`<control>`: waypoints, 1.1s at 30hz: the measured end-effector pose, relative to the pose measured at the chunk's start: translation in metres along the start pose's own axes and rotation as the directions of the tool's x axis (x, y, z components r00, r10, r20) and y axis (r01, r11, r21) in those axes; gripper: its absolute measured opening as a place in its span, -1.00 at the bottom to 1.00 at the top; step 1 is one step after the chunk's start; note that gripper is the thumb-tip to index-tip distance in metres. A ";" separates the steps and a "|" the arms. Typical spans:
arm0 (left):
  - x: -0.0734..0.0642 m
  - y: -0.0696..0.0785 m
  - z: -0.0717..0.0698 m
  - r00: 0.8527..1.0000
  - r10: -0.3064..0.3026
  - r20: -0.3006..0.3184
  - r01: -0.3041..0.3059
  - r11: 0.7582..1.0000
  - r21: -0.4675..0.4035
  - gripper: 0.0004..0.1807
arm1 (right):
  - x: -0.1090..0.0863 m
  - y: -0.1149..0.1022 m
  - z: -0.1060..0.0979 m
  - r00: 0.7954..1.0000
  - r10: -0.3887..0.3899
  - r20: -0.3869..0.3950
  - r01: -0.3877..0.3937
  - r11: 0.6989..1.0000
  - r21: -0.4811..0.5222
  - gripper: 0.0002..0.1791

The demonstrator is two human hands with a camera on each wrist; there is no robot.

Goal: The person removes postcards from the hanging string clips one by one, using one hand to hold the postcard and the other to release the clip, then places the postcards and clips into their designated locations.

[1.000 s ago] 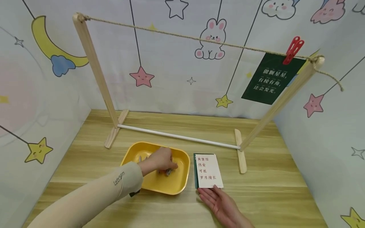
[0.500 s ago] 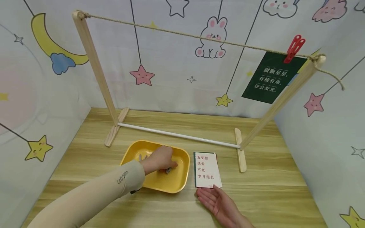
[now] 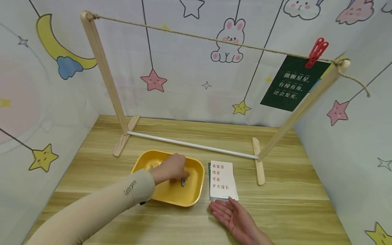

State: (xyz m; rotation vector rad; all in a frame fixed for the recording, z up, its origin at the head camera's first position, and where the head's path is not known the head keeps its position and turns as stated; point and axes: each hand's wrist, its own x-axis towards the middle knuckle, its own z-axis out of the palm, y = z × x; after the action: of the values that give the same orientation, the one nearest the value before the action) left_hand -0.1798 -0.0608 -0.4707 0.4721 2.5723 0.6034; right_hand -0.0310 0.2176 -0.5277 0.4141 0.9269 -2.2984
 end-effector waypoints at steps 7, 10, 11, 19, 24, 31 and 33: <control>-0.010 0.019 -0.045 1.000 -0.014 0.012 0.015 0.998 -0.057 -0.50 | 0.004 -0.016 0.010 0.999 -0.032 0.015 0.032 0.999 -0.005 -0.32; -0.013 0.025 -0.065 1.000 -0.005 0.012 0.006 0.996 -0.088 -0.54 | 0.007 -0.024 0.015 0.998 -0.055 0.023 0.056 0.998 -0.019 -0.33; -0.014 0.028 -0.071 1.000 0.000 0.013 0.002 0.995 -0.102 -0.57 | 0.008 -0.027 0.016 0.998 -0.060 0.026 0.061 0.998 -0.015 -0.34; -0.018 0.049 -0.112 0.998 0.064 0.010 -0.062 0.981 -0.183 -0.69 | 0.016 -0.045 0.027 0.994 -0.105 0.018 0.106 0.994 -0.014 -0.34; -0.021 0.070 -0.131 0.996 0.089 -0.008 -0.089 0.978 -0.187 -0.69 | 0.019 -0.055 0.034 0.990 -0.138 0.016 0.138 0.990 -0.029 -0.36; -0.024 0.097 -0.152 0.995 0.100 -0.026 -0.103 0.987 -0.123 -0.70 | 0.022 -0.070 0.048 0.981 -0.195 -0.001 0.195 0.980 -0.029 -0.35; -0.025 0.105 -0.157 0.994 0.103 -0.022 -0.104 0.989 -0.107 -0.69 | 0.023 -0.075 0.051 0.977 -0.215 -0.001 0.215 0.976 -0.027 -0.35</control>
State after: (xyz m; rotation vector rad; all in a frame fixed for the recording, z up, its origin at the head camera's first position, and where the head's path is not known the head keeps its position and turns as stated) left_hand -0.2140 -0.0345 -0.2857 0.5687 2.5265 0.7811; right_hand -0.0997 0.2141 -0.4641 0.3200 1.0484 -2.4767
